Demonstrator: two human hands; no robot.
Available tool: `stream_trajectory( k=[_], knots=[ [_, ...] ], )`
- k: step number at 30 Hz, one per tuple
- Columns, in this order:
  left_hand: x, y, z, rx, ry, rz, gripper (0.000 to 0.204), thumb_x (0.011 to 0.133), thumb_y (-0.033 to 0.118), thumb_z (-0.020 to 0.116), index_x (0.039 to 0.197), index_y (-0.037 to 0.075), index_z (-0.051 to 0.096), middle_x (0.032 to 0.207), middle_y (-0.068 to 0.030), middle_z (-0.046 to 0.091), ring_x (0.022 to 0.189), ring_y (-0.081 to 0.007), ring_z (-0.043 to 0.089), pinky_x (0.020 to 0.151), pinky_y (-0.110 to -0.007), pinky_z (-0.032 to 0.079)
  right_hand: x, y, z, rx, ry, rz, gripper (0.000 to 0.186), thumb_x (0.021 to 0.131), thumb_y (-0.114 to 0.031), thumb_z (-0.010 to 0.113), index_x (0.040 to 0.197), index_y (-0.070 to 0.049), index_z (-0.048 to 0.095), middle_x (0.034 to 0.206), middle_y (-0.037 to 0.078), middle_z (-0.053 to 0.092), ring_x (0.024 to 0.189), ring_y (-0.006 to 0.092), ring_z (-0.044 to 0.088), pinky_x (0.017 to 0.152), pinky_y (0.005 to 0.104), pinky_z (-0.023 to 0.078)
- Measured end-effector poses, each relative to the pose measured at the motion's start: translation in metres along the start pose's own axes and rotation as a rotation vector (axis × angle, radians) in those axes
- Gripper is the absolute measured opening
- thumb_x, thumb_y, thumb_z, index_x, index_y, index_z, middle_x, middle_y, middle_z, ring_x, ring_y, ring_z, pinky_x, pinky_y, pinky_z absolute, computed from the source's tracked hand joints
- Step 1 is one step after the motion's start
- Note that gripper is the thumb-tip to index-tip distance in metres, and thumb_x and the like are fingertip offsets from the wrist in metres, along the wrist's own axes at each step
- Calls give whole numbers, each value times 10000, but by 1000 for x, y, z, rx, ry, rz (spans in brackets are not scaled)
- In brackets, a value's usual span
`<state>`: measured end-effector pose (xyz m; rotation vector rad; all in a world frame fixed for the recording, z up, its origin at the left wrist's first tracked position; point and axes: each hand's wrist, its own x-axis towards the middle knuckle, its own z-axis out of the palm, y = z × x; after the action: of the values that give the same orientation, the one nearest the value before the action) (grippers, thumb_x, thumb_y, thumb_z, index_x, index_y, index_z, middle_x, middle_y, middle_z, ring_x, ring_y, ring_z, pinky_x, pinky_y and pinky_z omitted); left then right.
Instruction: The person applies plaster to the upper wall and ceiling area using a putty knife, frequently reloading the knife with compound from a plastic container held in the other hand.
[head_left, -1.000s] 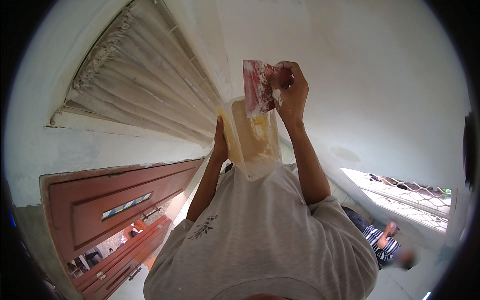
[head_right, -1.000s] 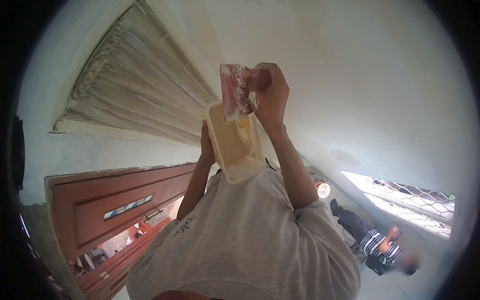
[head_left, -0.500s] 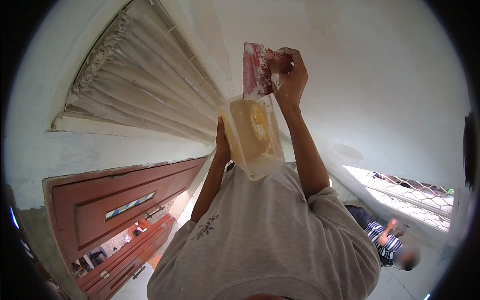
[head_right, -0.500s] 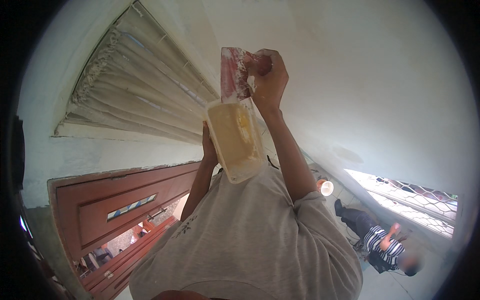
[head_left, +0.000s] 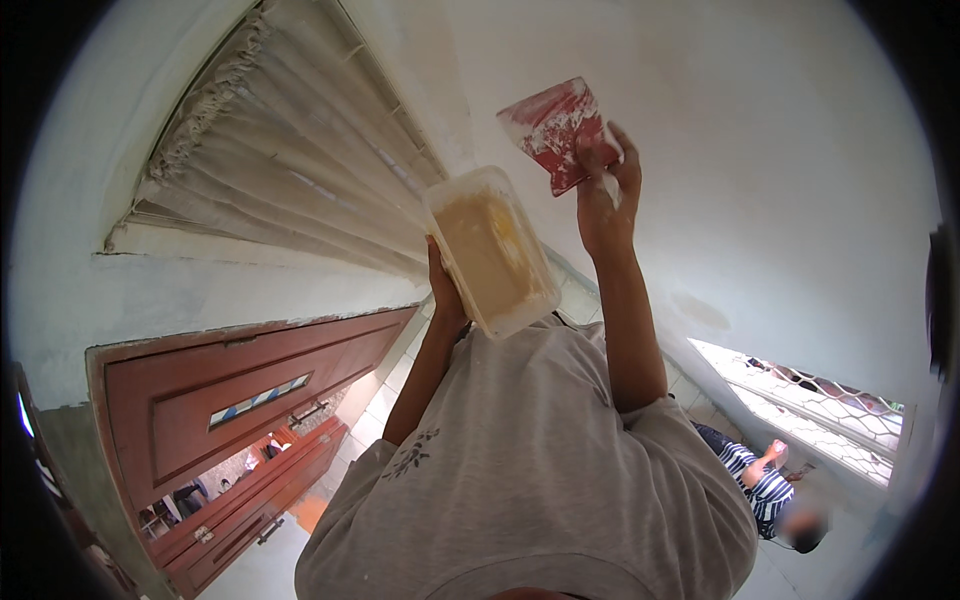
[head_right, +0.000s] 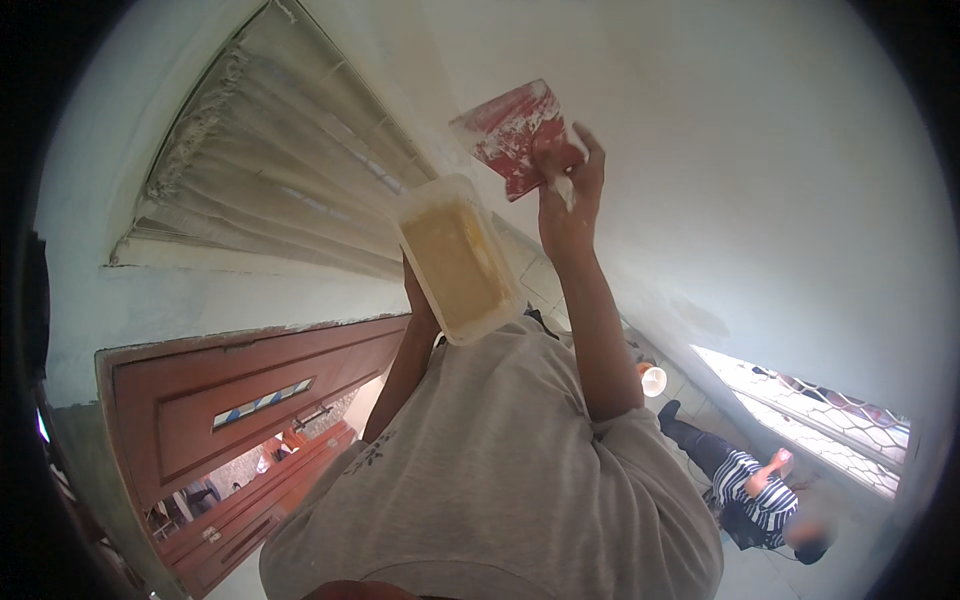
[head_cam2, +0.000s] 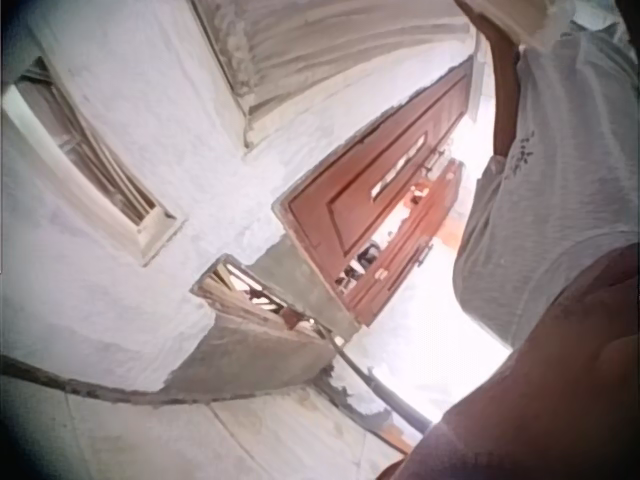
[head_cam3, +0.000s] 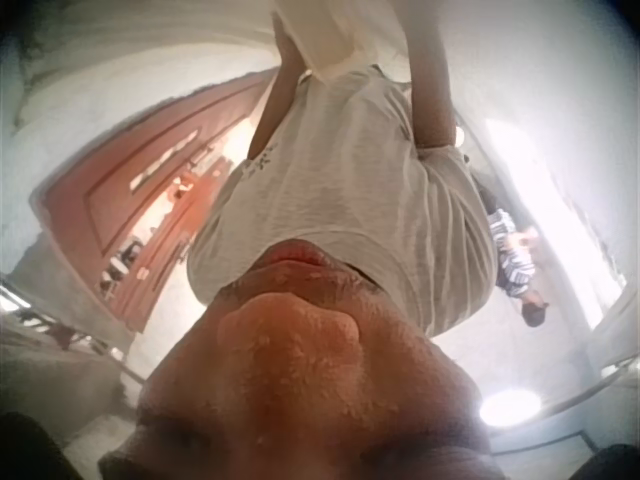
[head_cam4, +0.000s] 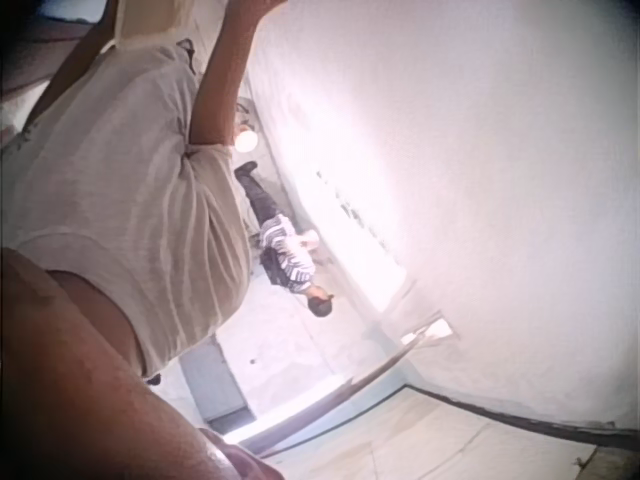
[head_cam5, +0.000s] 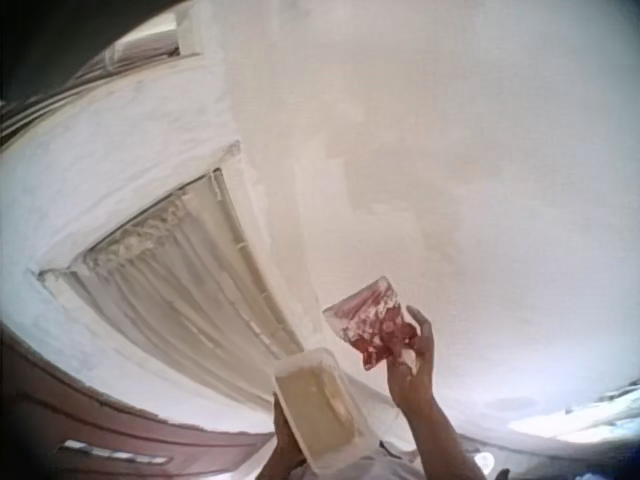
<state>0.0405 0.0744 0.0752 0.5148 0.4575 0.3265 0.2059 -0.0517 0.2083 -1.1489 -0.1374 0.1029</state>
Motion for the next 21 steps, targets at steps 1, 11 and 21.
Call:
stream_trajectory(
  k=[1,11,21],
  knots=[
    [2,2,0,-26,-9,19,727,1005,653,339,1443,84,454,1319,-131,587,1165,-261,610,972,-407,535,-7,-1,-4,61,-80,23,363,988,-144,635,1292,27,532,1103,86,628,984,119,610,843,258,507],
    [16,7,3,-45,-9,-45,720,999,670,324,1458,126,434,1350,-88,563,1206,-257,577,1001,-421,509,-39,9,-8,-479,62,5,361,920,-198,745,1162,24,596,839,95,688,721,113,631,633,275,522],
    [14,-2,25,115,47,2,766,991,692,301,1480,107,382,1365,-137,545,1206,-288,583,996,-442,520,-38,18,-11,-505,74,-46,338,939,-200,726,1117,45,576,856,63,679,739,78,605,655,241,512]
  ],
)
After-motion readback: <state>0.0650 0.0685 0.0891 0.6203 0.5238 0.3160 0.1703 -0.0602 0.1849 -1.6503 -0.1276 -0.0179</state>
